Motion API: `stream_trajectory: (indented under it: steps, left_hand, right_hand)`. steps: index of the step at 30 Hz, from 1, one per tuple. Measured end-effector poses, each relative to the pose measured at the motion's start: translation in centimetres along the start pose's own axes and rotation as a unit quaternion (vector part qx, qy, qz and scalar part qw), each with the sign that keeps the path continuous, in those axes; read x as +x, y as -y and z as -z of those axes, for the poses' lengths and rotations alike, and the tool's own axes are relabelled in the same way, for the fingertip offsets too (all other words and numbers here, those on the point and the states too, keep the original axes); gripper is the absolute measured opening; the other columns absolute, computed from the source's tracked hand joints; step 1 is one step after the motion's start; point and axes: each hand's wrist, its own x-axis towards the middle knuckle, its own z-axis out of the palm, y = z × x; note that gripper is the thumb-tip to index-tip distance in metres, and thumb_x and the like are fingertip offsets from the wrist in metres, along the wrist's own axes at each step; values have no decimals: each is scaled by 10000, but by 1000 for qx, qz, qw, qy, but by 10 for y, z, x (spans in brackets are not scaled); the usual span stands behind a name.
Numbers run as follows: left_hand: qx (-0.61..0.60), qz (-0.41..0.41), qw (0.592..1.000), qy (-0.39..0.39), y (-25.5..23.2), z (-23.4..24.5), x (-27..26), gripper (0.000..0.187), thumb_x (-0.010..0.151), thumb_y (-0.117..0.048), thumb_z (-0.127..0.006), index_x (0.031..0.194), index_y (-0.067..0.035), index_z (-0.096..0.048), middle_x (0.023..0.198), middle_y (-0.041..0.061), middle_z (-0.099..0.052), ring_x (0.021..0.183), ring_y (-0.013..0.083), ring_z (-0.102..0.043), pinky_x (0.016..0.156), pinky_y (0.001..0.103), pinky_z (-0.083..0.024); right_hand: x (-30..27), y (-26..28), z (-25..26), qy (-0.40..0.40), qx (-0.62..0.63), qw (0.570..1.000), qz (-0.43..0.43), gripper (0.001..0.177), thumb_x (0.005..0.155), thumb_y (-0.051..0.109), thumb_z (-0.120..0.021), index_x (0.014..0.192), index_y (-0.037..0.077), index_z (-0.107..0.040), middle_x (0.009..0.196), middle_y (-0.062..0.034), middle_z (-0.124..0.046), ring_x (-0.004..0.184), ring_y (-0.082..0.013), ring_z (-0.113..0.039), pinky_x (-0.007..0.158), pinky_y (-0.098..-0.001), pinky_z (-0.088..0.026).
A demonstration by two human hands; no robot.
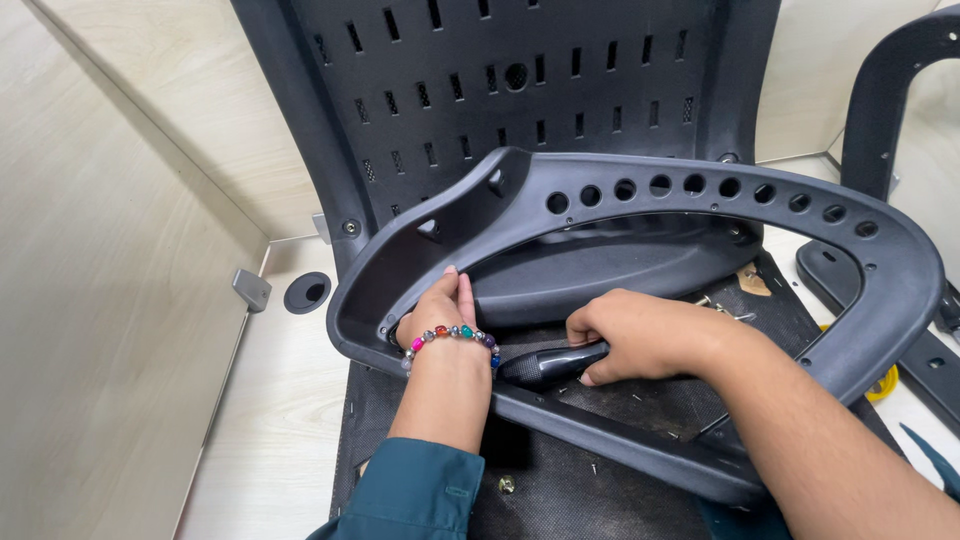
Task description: The person attaches a black plastic armrest to the underside of a chair seat using a screwdriver and multiple screws. They align the armrest, insert screws, and tighten them sequentially to secure the part.
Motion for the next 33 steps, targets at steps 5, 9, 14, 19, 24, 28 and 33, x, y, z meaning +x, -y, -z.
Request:
stream_trajectory:
  steps: [5,9,14,19,24,28,33]
  left_hand:
    - [-2,-2,1000,5,-2,0,-5,283,807,184,-688,1055,171,-552,1089,240,-664,906,286,-753,789,283,-633]
    - [1,2,1000,7,-3,0,-7,299,808,175,-694,1075,194,-561,1104,252,-661,912,289,-758,791,274,-632]
    - [-1,-10,1000,9,-1,1,-4,328,802,182,-701,1089,206,-544,1122,273,-645,916,298,-752,790,273,-633]
    - [-2,-18,1000,-5,2,1,2,345,793,190,-707,1082,194,-519,1115,274,-632,902,304,-749,781,286,-636]
    - [4,-28,1000,13,7,1,9,291,790,175,-712,1036,211,-561,1075,261,-674,874,284,-757,764,277,-637]
    - [-5,-29,1000,6,9,1,14,273,804,187,-704,1024,199,-541,1071,261,-659,882,288,-756,773,279,-637]
    - [-8,-27,999,22,13,3,22,225,804,178,-697,1007,172,-602,1065,243,-679,865,286,-743,762,288,-637]
  right_hand:
    - [4,4,-7,-17,47,998,41,310,712,248,-851,935,67,-734,888,-102,-764,882,-259,-743,809,-362,-554]
    - [-2,13,-10,-3,14,1000,-12,367,712,241,-858,984,80,-671,889,-92,-746,874,-275,-729,788,-397,-553]
    - [-15,25,-11,-69,-58,995,40,444,686,232,-881,1061,123,-668,1032,-62,-696,1033,-291,-659,847,-435,-541]
    - [-21,37,1,-47,-79,995,27,462,705,264,-863,1110,139,-679,1090,-42,-706,1072,-262,-661,881,-418,-545]
    - [1,39,33,-137,-16,989,53,302,829,284,-772,1055,94,-707,999,-94,-762,928,-255,-729,831,-379,-572]
    - [38,45,33,-311,49,935,162,196,823,111,-718,1008,48,-731,970,-113,-737,882,-259,-719,814,-378,-567]
    - [67,46,6,-371,92,894,234,280,787,30,-703,1065,37,-739,926,-102,-713,860,-262,-691,805,-377,-564]
